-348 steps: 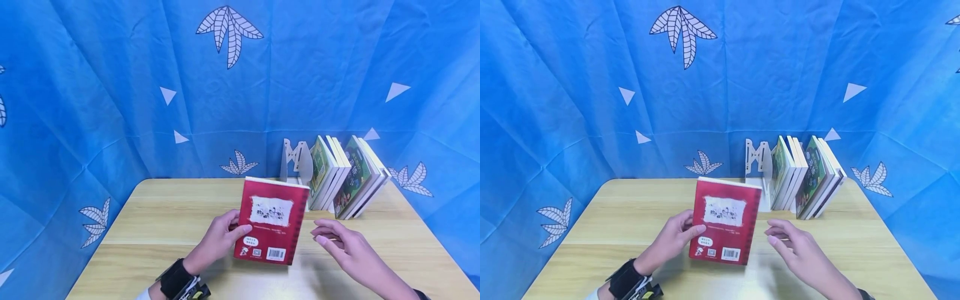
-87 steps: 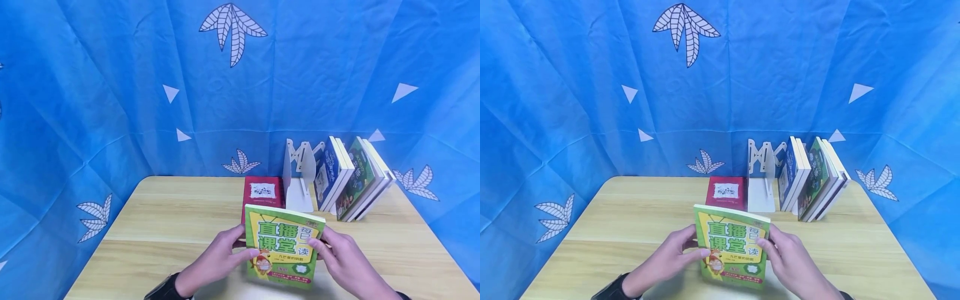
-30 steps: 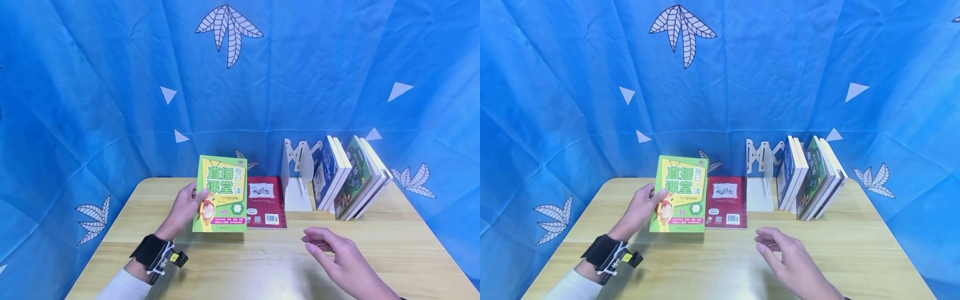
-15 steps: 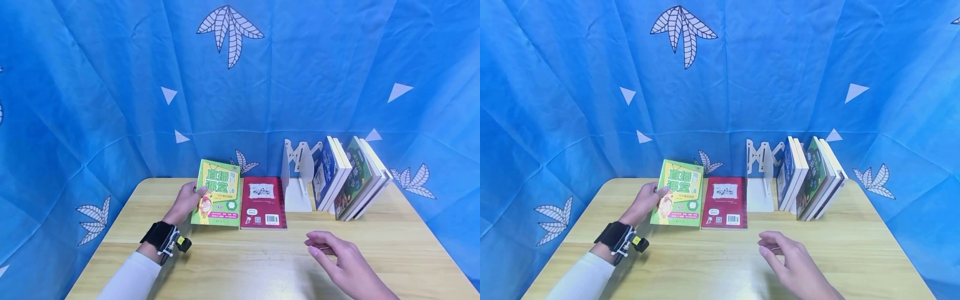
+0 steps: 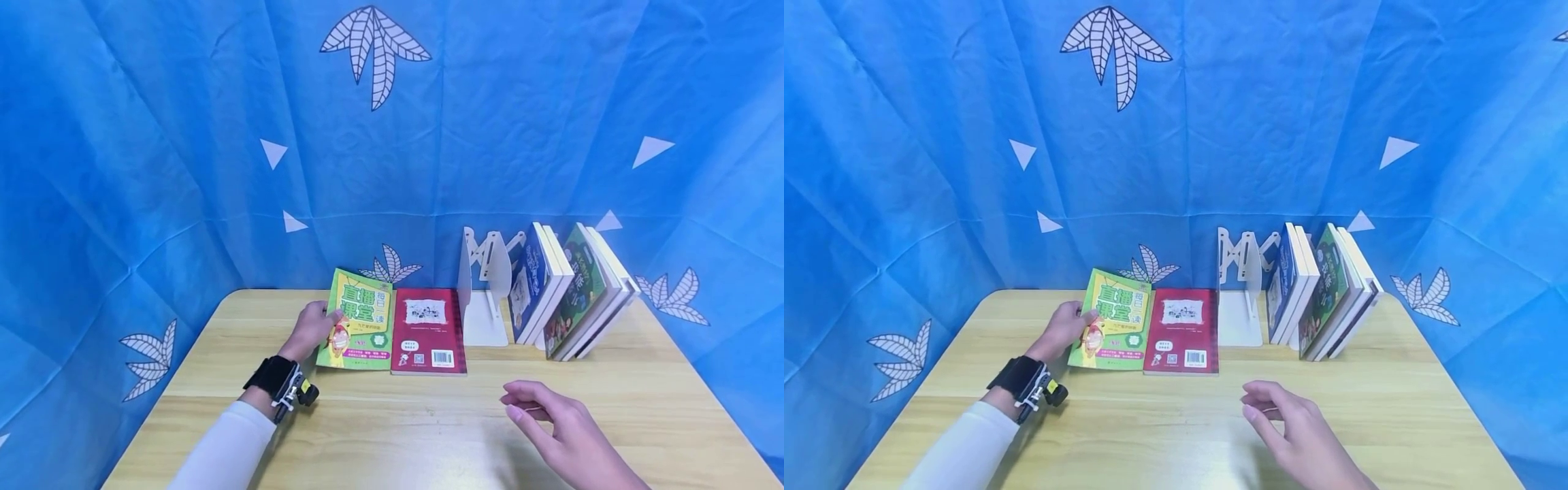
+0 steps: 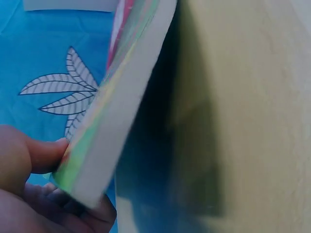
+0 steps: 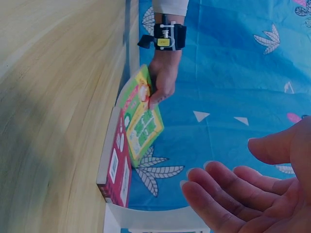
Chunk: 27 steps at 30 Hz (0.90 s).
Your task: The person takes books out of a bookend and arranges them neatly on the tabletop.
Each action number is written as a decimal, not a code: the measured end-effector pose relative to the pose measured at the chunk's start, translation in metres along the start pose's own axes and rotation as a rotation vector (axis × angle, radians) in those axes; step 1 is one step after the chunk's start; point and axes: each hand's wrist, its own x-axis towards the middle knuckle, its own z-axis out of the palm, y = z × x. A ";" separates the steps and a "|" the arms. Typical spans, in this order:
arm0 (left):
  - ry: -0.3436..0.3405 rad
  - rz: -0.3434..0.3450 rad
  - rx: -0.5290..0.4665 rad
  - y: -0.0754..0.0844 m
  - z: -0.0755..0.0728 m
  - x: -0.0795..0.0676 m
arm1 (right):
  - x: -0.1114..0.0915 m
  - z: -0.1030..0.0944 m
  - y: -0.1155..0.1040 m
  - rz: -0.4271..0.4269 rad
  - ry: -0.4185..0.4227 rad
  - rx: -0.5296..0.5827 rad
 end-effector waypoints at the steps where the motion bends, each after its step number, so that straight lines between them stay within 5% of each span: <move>1: 0.000 -0.013 0.009 -0.001 0.002 0.001 | 0.000 0.000 0.000 0.007 0.001 0.004; 7: -0.001 -0.016 0.049 -0.008 0.007 0.003 | 0.000 0.001 0.002 -0.012 0.000 0.011; 18: 0.046 0.076 0.296 -0.001 0.009 0.004 | 0.000 0.001 0.004 0.015 -0.003 0.015; 27: 0.033 0.017 0.431 0.002 0.007 0.009 | -0.001 0.004 0.006 0.007 0.020 0.018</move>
